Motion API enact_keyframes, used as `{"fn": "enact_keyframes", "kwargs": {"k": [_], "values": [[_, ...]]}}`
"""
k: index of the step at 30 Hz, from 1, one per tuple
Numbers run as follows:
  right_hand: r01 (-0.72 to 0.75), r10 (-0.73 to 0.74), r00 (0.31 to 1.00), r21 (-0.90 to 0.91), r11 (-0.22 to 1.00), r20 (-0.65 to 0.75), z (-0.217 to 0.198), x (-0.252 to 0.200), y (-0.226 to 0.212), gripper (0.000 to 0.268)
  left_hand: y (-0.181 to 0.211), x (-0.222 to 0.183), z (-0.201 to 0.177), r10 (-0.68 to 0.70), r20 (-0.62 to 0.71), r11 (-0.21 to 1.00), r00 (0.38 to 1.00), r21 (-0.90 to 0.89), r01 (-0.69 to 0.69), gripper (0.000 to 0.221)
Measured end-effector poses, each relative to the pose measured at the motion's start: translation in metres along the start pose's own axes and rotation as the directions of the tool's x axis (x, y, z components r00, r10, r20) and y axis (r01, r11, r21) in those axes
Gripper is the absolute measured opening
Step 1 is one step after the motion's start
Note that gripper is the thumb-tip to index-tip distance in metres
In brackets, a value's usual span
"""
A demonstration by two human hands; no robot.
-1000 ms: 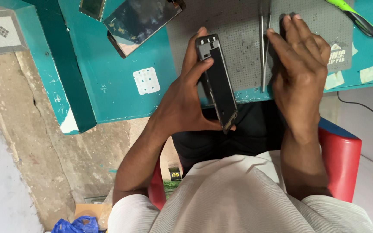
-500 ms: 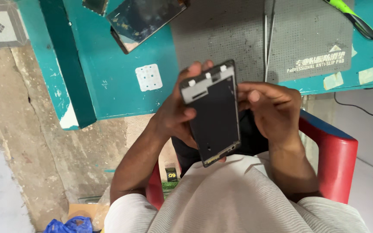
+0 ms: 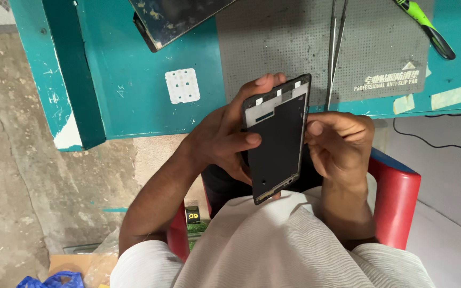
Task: The person uses tweezers to remove small components from the edge of a disassembled smartphone. They then apply a liquid from a bottle to the device's frame and use a toothbrush to scrub the edges. The person continues to use the tweezers to adjust parts along the side of the phone.
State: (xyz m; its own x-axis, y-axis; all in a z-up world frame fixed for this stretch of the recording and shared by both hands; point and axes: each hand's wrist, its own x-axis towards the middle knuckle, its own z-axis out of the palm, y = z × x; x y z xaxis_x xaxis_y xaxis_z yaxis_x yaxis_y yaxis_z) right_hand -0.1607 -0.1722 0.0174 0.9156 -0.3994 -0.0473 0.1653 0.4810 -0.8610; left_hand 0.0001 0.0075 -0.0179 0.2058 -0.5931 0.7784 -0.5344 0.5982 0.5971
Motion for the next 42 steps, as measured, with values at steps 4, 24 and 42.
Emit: {"fn": "enact_keyframes", "kwargs": {"k": [4,24,42], "values": [[0.029,-0.03,0.999,-0.066,0.997,-0.018,0.005,-0.001,-0.003,0.014,0.0,0.0,-0.001,0.015,0.021,0.998,1.0,0.053,-0.016,0.135],[-0.116,0.118,0.989,0.025,0.993,-0.094,-0.017,0.002,-0.001,0.007,0.0,0.0,-0.001,0.053,0.049,0.997,0.997,0.062,-0.056,0.132],[-0.154,0.148,0.988,0.262,0.953,0.044,-0.016,0.018,-0.001,0.017,0.006,0.008,-0.005,0.037,0.065,0.996,0.997,0.074,-0.042,0.13]]}}
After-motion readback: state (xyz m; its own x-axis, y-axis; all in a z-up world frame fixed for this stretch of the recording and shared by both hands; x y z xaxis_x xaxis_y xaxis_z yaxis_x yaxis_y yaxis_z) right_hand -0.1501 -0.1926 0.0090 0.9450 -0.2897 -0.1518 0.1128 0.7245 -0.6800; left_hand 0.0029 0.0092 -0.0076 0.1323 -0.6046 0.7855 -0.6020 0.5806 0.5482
